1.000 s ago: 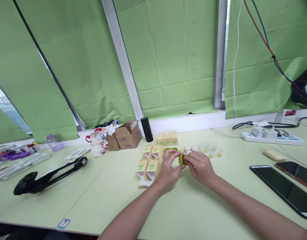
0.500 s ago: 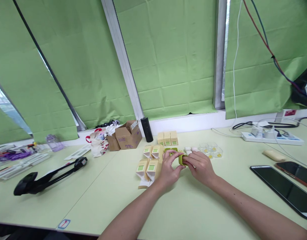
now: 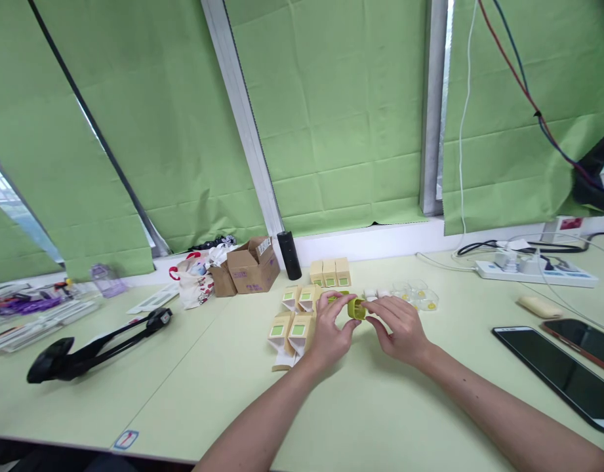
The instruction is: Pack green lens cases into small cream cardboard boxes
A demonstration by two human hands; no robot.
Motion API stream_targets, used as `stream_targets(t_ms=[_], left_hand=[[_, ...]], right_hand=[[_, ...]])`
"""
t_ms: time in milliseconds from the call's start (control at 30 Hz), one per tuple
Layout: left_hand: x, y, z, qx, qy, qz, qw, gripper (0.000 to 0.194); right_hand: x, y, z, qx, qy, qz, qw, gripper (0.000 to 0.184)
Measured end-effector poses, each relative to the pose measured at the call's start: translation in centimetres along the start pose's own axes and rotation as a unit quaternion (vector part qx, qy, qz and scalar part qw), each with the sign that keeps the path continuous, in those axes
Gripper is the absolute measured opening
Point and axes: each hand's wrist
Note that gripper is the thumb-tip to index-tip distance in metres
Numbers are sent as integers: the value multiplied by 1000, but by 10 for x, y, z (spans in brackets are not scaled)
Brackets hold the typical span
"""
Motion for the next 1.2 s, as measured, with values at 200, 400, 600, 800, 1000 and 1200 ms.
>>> stream_targets(t_ms=[200,400,600,800,1000,1200], left_hand=[[-3,-3,-1,-39,13,-8,999,51],[-4,-2,9,-8,4,-12,1000,54],[-4,-2,10,15,-29,23,999,20],[-3,5,-2,10,-89,33,995,11],[-1,11,-10,27,-94,39,994,11],[0,13,-13,29,-100,38,994,11]], right_hand=[[3,2,-6,-6,24,-43,999,59],[6,7,-4,-8,45,-42,998,60],[8,9,-1,-33,91,-33,995,56],[10,10,-3,-31,84,-34,995,54],[10,10,-4,-28,75,-29,996,52],[11,10,-4,-25,75,-43,996,52]])
Point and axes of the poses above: each hand's wrist, its own x-axis away from the middle knuckle, its own y-axis out of the palm, z = x × y, and after that the axes turned 9 degrees about y, right-handed
